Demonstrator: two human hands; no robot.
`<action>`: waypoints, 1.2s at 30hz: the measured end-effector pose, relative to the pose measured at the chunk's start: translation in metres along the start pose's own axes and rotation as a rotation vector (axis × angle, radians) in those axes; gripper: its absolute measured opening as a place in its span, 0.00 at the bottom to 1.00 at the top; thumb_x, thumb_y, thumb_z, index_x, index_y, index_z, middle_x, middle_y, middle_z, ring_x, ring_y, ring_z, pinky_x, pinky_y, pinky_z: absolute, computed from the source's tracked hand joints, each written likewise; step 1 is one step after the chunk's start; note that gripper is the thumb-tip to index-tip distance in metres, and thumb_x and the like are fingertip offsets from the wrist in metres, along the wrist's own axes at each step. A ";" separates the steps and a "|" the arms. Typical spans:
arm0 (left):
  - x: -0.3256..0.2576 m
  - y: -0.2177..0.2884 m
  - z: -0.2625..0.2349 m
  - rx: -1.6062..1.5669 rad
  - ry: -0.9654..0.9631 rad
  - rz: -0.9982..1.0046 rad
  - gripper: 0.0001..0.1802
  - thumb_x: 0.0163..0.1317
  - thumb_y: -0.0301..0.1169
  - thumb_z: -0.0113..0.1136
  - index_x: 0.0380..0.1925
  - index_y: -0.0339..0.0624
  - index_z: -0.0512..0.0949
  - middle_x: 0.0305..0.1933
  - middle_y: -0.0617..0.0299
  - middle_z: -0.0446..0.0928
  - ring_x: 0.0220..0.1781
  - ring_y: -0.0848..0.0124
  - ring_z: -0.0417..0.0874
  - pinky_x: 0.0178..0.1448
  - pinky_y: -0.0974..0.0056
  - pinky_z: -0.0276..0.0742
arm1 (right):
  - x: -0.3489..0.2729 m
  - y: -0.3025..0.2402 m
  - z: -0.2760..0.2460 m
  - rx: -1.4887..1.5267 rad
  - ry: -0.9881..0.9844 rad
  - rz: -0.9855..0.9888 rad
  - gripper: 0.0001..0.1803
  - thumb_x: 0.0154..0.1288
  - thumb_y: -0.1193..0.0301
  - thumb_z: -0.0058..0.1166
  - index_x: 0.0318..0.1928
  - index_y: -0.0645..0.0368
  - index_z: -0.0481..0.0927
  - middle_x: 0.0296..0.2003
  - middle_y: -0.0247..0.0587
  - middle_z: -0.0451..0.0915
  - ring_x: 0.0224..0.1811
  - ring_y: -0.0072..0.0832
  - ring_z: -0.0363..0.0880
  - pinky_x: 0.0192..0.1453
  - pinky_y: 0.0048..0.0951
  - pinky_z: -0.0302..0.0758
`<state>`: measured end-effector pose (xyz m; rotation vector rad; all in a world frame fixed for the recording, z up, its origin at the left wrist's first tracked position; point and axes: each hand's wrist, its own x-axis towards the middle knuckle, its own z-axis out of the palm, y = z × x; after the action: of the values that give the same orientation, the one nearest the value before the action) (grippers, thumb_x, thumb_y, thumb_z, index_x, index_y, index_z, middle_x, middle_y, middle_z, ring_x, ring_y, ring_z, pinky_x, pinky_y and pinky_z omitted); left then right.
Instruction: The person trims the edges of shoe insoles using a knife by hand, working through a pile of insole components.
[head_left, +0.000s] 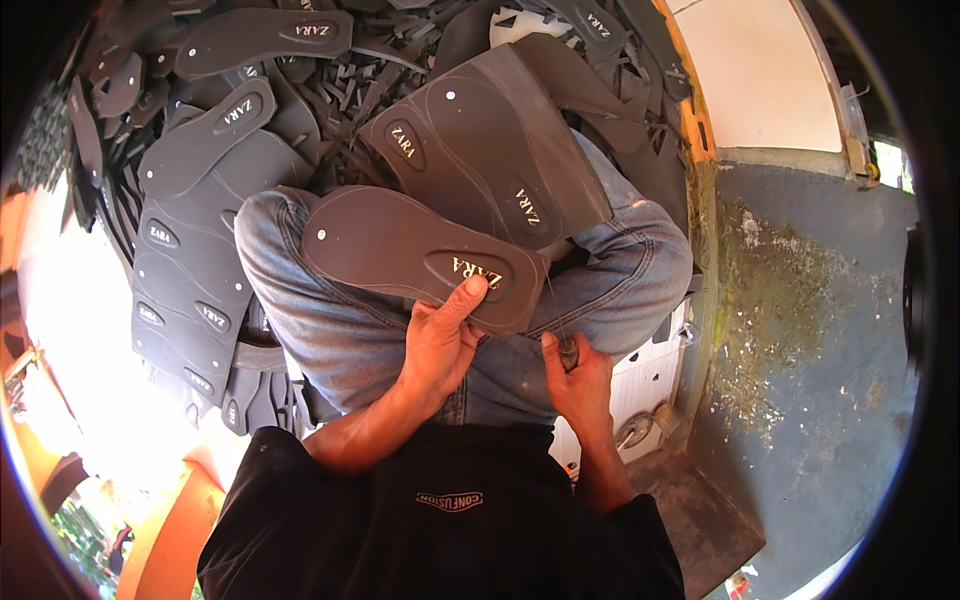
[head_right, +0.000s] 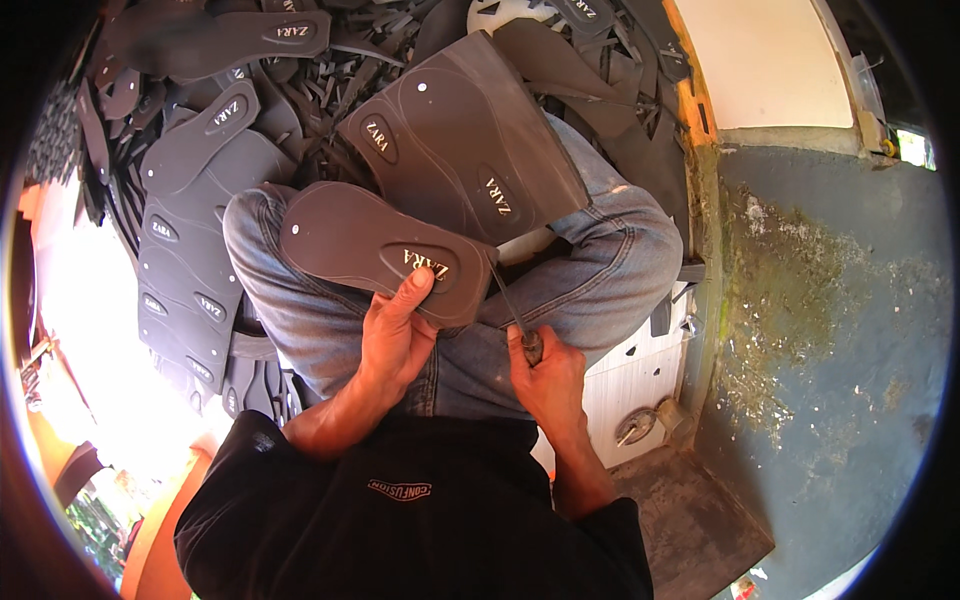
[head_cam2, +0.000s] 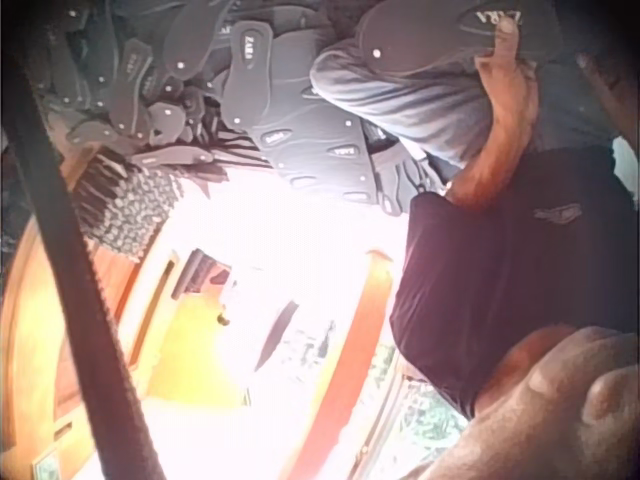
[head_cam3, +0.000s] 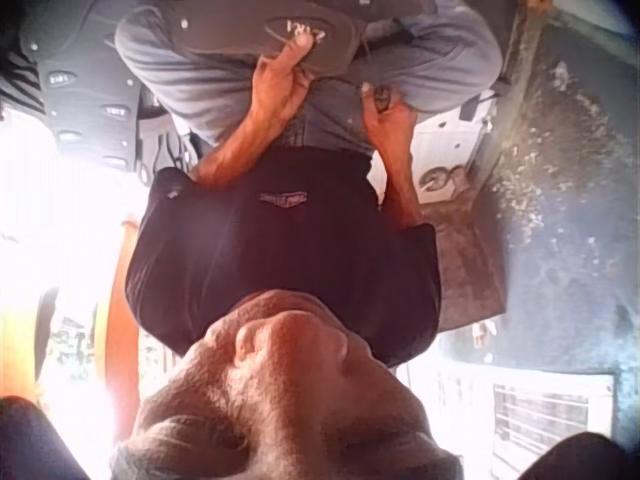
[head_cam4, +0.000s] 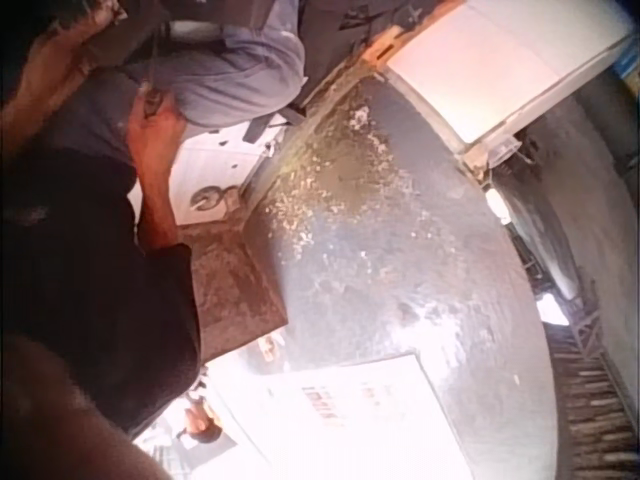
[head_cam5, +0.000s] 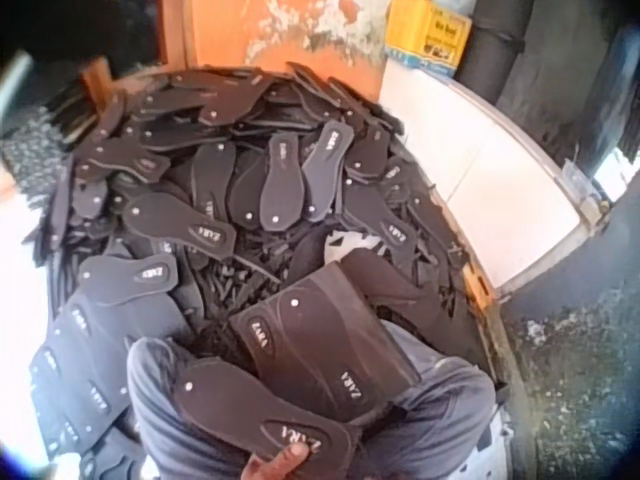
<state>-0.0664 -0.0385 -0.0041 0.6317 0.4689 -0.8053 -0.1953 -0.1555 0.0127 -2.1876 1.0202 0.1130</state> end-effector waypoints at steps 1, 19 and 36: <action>0.000 0.000 -0.002 0.018 -0.007 -0.004 0.13 0.61 0.28 0.59 0.44 0.37 0.74 0.43 0.60 0.78 0.45 0.70 0.81 0.48 0.63 0.81 | 0.000 0.001 0.001 -0.016 -0.008 0.006 0.20 0.61 0.63 0.56 0.19 0.63 0.69 0.11 0.50 0.69 0.14 0.48 0.71 0.21 0.41 0.66; 0.011 0.005 -0.011 0.143 0.054 0.013 0.14 0.60 0.30 0.61 0.45 0.38 0.74 0.42 0.61 0.78 0.40 0.72 0.82 0.37 0.70 0.81 | 0.046 -0.023 0.020 0.557 -0.044 0.118 0.14 0.62 0.69 0.55 0.22 0.64 0.71 0.11 0.40 0.65 0.14 0.22 0.61 0.20 0.30 0.61; 0.064 0.086 0.086 0.608 -0.175 0.357 0.28 0.54 0.35 0.67 0.50 0.32 0.69 0.40 0.57 0.78 0.37 0.73 0.80 0.24 0.70 0.75 | 0.046 -0.002 0.035 0.574 0.205 0.037 0.18 0.63 0.65 0.57 0.23 0.64 0.69 0.12 0.35 0.66 0.16 0.20 0.62 0.20 0.29 0.61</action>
<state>0.0527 -0.0837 0.0477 1.1587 -0.0651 -0.6482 -0.1554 -0.1616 -0.0290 -1.6764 1.0478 -0.3544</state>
